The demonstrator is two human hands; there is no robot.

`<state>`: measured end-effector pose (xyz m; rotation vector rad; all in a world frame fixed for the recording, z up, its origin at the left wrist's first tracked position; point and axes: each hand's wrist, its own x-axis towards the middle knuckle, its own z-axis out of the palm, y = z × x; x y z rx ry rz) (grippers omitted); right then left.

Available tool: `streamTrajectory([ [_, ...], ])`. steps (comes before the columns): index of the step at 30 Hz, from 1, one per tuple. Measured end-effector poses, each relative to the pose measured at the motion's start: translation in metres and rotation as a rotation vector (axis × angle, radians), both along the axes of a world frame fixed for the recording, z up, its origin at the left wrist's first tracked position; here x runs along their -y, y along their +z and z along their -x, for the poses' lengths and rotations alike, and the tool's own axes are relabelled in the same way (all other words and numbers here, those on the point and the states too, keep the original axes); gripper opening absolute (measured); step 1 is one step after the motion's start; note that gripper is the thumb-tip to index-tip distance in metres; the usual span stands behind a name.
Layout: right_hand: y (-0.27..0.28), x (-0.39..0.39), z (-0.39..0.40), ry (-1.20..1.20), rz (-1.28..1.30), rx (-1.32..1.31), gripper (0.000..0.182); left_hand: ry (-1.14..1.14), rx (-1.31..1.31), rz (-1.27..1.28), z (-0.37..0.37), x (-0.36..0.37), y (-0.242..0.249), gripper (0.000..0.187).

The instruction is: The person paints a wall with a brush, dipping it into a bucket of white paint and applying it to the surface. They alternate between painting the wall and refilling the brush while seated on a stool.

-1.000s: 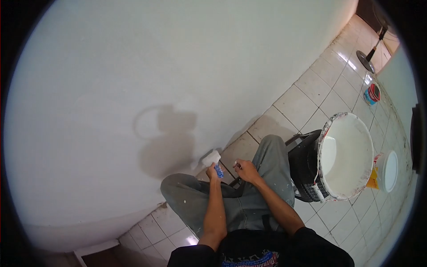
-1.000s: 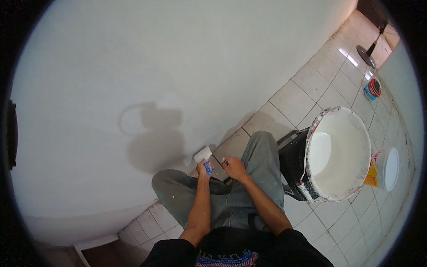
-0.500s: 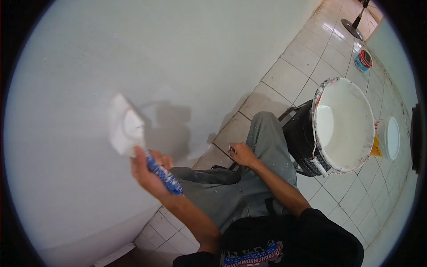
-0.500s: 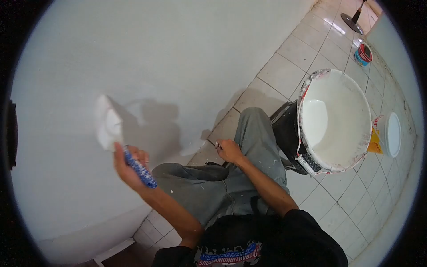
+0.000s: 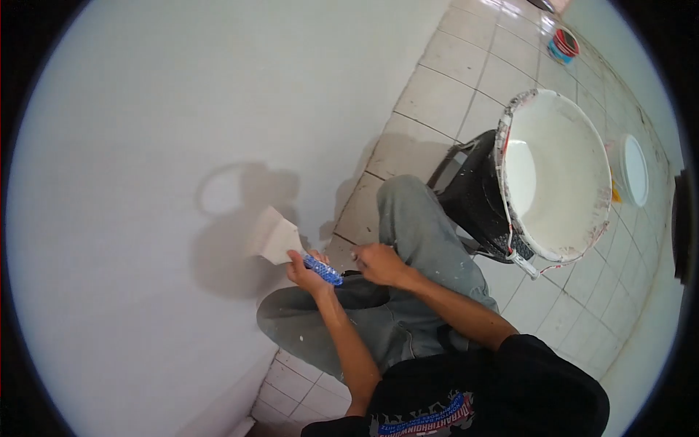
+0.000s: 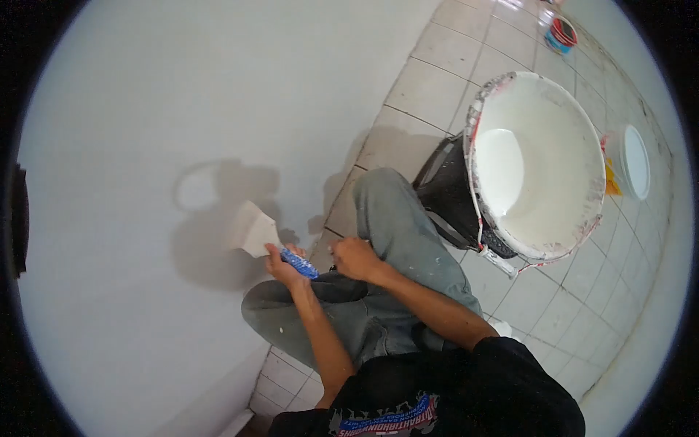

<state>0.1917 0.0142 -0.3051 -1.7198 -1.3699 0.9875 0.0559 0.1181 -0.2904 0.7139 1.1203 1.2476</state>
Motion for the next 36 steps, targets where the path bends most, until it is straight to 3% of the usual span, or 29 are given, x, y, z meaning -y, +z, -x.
streamTrajectory([
  [4,0.001,-0.003,0.012,0.047,-0.009,0.0,0.017,-0.014,-0.015,0.277,0.006,-0.005,-0.109,0.045],
  [11,-0.011,-0.018,0.008,0.077,0.09,0.031,0.017,-0.045,-0.009,0.724,0.03,-0.033,-0.239,0.049],
  [15,-0.017,-0.019,0.005,0.052,0.054,0.058,0.016,-0.074,-0.003,0.849,0.034,-0.041,-0.263,0.049],
  [18,-0.02,-0.021,0.005,0.063,0.08,0.071,0.016,-0.015,0.114,0.961,0.033,-0.05,-0.268,0.048],
  [21,-0.022,-0.021,0.011,0.067,0.069,0.091,0.016,0.065,0.068,1.016,0.032,-0.054,-0.267,0.047],
  [23,-0.018,-0.026,0.011,0.087,0.088,0.112,0.017,-0.022,0.216,1.038,0.05,-0.048,-0.285,0.046],
  [25,-0.022,-0.028,0.015,0.103,0.077,0.09,0.017,-0.06,0.321,1.043,0.057,-0.046,-0.289,0.047],
  [29,-0.026,-0.029,0.016,0.092,0.005,0.074,0.017,-0.118,0.151,0.824,0.06,-0.055,-0.263,0.05],
  [31,-0.024,-0.029,0.017,0.126,0.009,0.057,0.019,-0.259,0.056,0.733,0.063,-0.054,-0.22,0.051],
  [34,-0.019,-0.039,0.025,0.124,-0.011,0.016,0.022,-0.188,-0.229,0.678,0.034,-0.04,-0.129,0.052],
  [36,-0.012,-0.038,0.026,0.115,-0.012,-0.022,0.023,-0.208,-0.195,0.538,0.031,-0.03,-0.083,0.051],
])
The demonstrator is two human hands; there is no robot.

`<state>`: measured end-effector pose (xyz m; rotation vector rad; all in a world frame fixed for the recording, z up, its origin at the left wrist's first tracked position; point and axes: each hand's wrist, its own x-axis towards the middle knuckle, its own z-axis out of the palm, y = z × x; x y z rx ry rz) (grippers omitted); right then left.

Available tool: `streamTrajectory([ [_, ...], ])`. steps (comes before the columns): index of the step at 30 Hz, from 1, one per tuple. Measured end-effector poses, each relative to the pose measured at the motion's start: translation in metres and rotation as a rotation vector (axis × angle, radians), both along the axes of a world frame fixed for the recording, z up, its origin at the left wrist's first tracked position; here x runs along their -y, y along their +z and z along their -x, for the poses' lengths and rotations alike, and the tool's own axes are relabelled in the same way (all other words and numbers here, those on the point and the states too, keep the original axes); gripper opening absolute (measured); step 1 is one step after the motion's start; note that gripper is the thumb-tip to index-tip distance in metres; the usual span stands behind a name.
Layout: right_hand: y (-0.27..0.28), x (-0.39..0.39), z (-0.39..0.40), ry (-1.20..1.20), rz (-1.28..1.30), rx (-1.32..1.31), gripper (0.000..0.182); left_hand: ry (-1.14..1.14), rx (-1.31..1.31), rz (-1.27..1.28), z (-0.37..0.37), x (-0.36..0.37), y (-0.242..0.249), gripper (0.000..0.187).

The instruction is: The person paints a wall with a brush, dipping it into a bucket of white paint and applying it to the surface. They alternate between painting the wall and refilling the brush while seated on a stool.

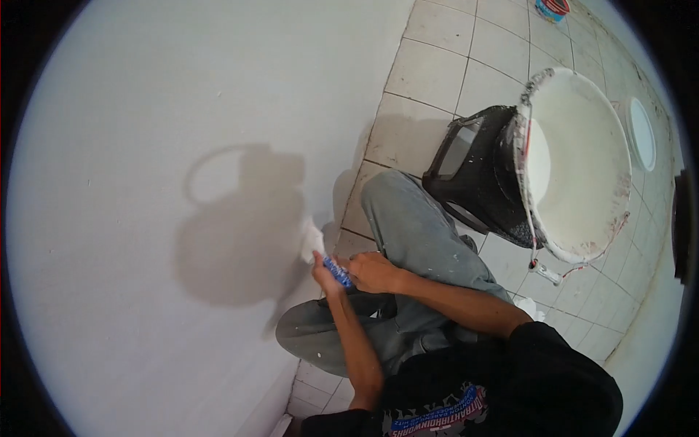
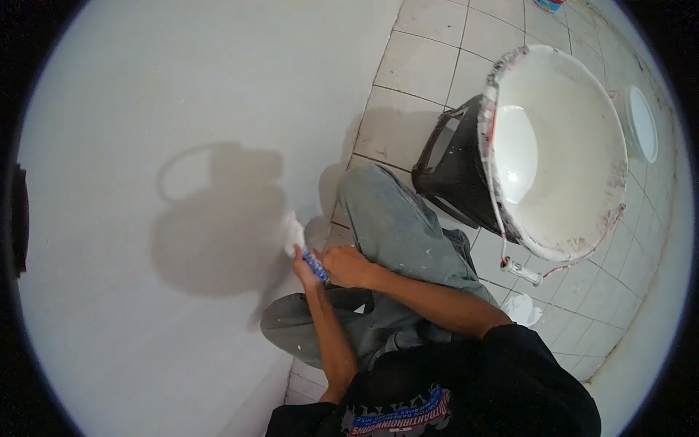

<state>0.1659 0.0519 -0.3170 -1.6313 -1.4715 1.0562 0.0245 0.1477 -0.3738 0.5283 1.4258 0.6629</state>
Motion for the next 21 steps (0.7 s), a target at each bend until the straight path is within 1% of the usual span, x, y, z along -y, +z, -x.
streamTrajectory([
  [1,0.007,0.001,-0.003,-0.002,0.0,-0.022,0.024,-0.01,0.034,-0.066,-0.002,0.004,0.022,0.051],
  [3,0.016,0.003,-0.008,0.022,0.035,-0.049,0.024,0.016,-0.045,-0.238,0.001,0.016,0.072,0.049],
  [5,0.021,0.002,-0.013,0.08,0.093,-0.063,0.025,0.134,-0.124,-0.336,-0.012,0.026,0.132,0.047],
  [7,0.01,0.008,-0.008,0.215,0.141,0.106,0.027,0.1,-0.109,-0.466,-0.03,0.045,0.195,0.042],
  [9,0.002,0.012,-0.002,0.335,0.181,0.233,0.028,0.072,-0.088,-0.583,-0.036,0.051,0.229,0.038],
  [11,-0.003,0.016,0.002,0.445,0.233,0.324,0.029,0.058,-0.052,-0.674,-0.036,0.053,0.242,0.037],
  [12,0.002,0.015,0.002,0.469,0.28,0.31,0.028,0.066,-0.066,-0.687,-0.036,0.053,0.238,0.037],
  [14,0.016,0.007,-0.003,0.526,0.37,0.29,0.028,0.092,-0.094,-0.715,-0.036,0.049,0.212,0.039],
  [15,0.014,0.006,-0.003,0.494,0.343,0.275,0.028,0.115,-0.058,-0.699,-0.035,0.046,0.193,0.04],
  [17,0.012,0.009,0.0,0.426,0.301,0.244,0.026,0.156,0.014,-0.656,-0.028,0.043,0.141,0.042],
  [19,0.011,0.006,0.003,0.441,0.351,0.268,0.027,0.167,-0.08,-0.618,-0.013,0.036,0.078,0.045],
  [21,0.006,0.006,0.006,0.456,0.378,0.254,0.026,0.124,-0.031,-0.528,0.0,0.031,0.026,0.045],
])
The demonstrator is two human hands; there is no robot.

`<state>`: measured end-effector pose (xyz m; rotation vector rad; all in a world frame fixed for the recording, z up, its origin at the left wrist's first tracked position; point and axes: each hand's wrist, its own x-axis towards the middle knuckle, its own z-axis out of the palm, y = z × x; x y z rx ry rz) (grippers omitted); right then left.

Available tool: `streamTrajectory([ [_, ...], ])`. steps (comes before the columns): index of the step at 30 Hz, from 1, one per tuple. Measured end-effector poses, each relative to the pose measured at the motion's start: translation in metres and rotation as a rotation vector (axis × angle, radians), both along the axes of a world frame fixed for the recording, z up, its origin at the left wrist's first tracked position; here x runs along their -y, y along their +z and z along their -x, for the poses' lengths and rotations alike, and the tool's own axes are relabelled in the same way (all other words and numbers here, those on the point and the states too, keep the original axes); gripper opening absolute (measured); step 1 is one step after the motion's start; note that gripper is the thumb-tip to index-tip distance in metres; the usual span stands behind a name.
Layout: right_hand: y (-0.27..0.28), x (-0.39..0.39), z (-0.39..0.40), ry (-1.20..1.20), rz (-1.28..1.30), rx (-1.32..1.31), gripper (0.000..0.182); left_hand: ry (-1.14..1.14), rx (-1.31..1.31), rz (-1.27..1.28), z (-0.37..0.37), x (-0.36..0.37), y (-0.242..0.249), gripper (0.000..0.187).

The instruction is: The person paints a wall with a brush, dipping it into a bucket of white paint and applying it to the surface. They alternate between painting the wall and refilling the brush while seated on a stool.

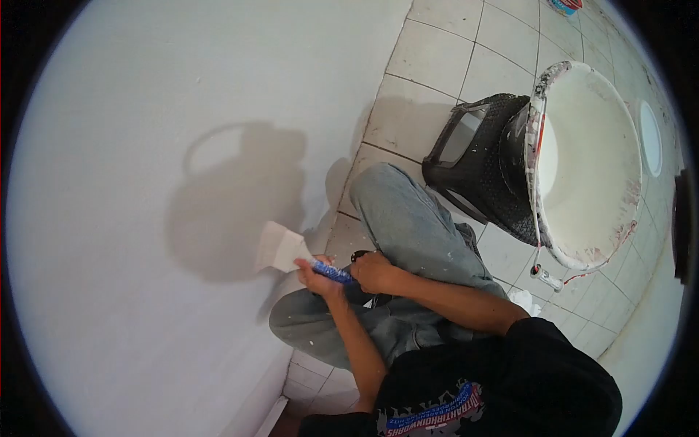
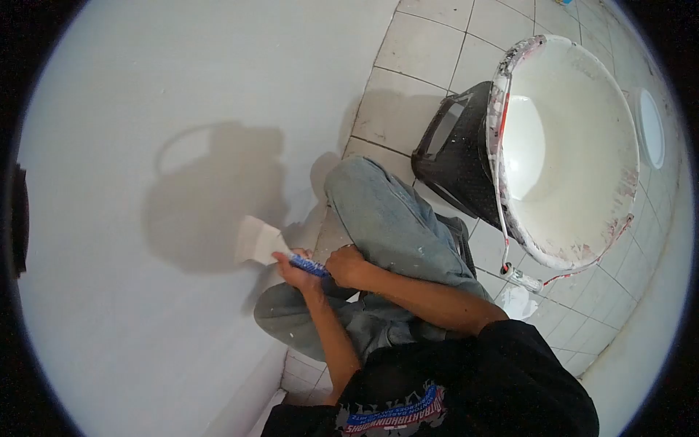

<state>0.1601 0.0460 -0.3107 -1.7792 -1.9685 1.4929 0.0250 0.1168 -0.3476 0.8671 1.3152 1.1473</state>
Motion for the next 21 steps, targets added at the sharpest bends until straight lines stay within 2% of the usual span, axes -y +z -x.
streamTrajectory([
  [5,0.003,-0.002,-0.008,-0.076,0.059,-0.076,0.023,-0.02,0.026,0.356,0.005,-0.006,-0.086,0.047],
  [8,-0.001,0.0,-0.008,-0.169,-0.008,-0.076,0.022,0.007,0.054,0.549,0.013,-0.015,-0.142,0.047],
  [11,-0.01,-0.003,-0.01,-0.118,0.057,-0.082,0.024,0.028,0.069,0.705,0.013,-0.026,-0.18,0.044],
  [15,-0.014,-0.002,-0.013,-0.171,0.069,-0.094,0.027,0.013,0.095,0.765,0.019,-0.034,-0.202,0.042],
  [18,-0.012,-0.003,-0.013,-0.146,0.069,-0.065,0.028,0.1,0.034,0.906,0.025,-0.048,-0.219,0.043],
  [21,-0.013,-0.005,-0.014,-0.113,0.094,-0.053,0.028,0.091,-0.027,0.919,0.029,-0.052,-0.224,0.043],
])
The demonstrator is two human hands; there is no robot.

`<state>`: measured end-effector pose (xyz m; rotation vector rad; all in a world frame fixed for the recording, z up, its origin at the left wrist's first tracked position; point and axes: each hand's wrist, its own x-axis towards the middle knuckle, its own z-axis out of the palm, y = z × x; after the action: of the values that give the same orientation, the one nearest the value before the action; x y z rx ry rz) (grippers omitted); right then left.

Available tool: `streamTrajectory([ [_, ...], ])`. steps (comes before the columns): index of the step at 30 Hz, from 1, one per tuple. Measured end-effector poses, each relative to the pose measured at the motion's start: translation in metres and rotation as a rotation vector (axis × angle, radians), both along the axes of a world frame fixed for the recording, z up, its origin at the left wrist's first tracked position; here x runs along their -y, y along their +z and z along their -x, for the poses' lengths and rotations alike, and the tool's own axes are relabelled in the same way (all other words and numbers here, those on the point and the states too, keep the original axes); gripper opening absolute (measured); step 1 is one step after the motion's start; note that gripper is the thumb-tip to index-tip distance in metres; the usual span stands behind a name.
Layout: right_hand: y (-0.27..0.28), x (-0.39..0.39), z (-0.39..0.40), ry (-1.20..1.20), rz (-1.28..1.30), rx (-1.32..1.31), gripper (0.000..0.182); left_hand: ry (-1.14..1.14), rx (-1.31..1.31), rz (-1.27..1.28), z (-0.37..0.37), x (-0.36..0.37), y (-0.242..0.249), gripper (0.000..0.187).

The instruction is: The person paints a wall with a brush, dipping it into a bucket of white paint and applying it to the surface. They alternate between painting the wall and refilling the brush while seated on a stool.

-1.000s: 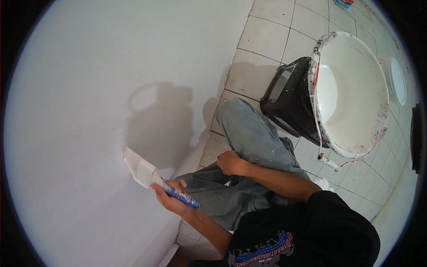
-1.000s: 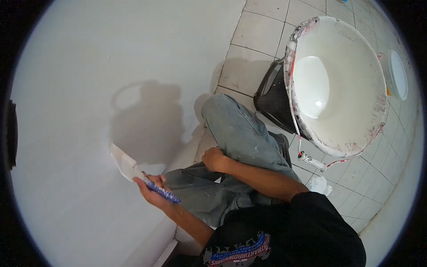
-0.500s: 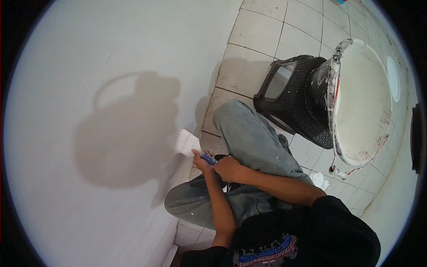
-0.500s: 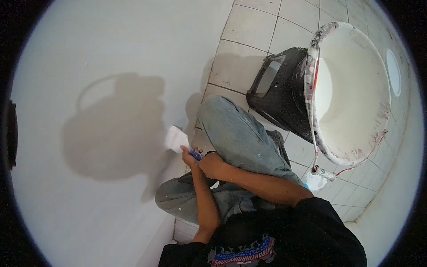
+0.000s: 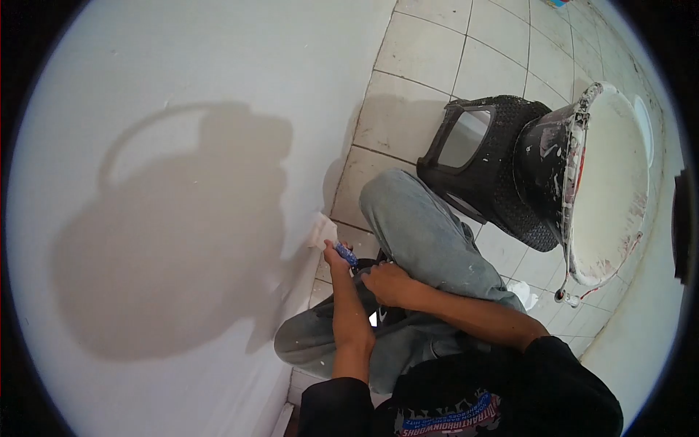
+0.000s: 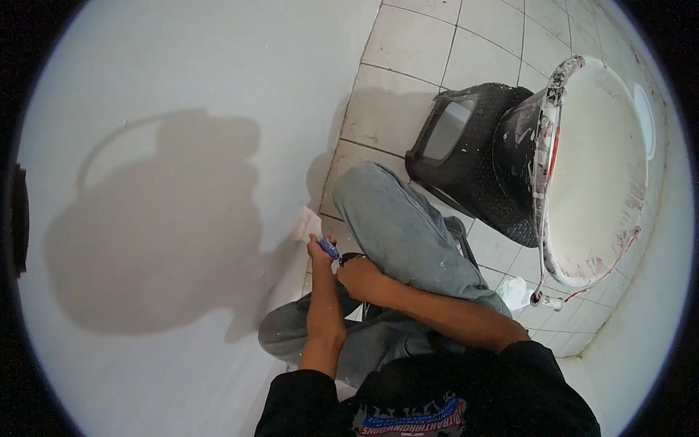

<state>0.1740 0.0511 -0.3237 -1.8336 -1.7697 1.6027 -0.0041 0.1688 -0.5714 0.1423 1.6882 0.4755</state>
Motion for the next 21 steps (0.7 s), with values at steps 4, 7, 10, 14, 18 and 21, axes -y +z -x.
streamTrajectory([
  [4,-0.008,0.001,0.002,-0.029,0.0,0.0,0.03,0.053,0.124,0.048,0.005,-0.006,-0.01,0.044],
  [7,-0.006,0.001,0.001,-0.039,-0.015,-0.002,0.032,0.058,0.206,0.089,0.013,-0.011,-0.012,0.042],
  [10,-0.005,-0.003,-0.003,0.007,-0.013,-0.004,0.032,0.134,0.223,0.176,0.009,-0.017,-0.011,0.04],
  [14,-0.008,0.001,0.002,0.0,-0.052,0.012,0.032,0.14,0.323,0.193,0.017,-0.014,-0.011,0.04],
  [18,-0.007,0.001,0.001,-0.002,-0.1,0.048,0.03,0.169,0.269,0.115,0.013,-0.017,0.008,0.039],
  [21,-0.006,0.0,0.003,-0.03,-0.129,0.064,0.024,0.061,0.317,0.043,0.014,-0.031,0.043,0.041],
])
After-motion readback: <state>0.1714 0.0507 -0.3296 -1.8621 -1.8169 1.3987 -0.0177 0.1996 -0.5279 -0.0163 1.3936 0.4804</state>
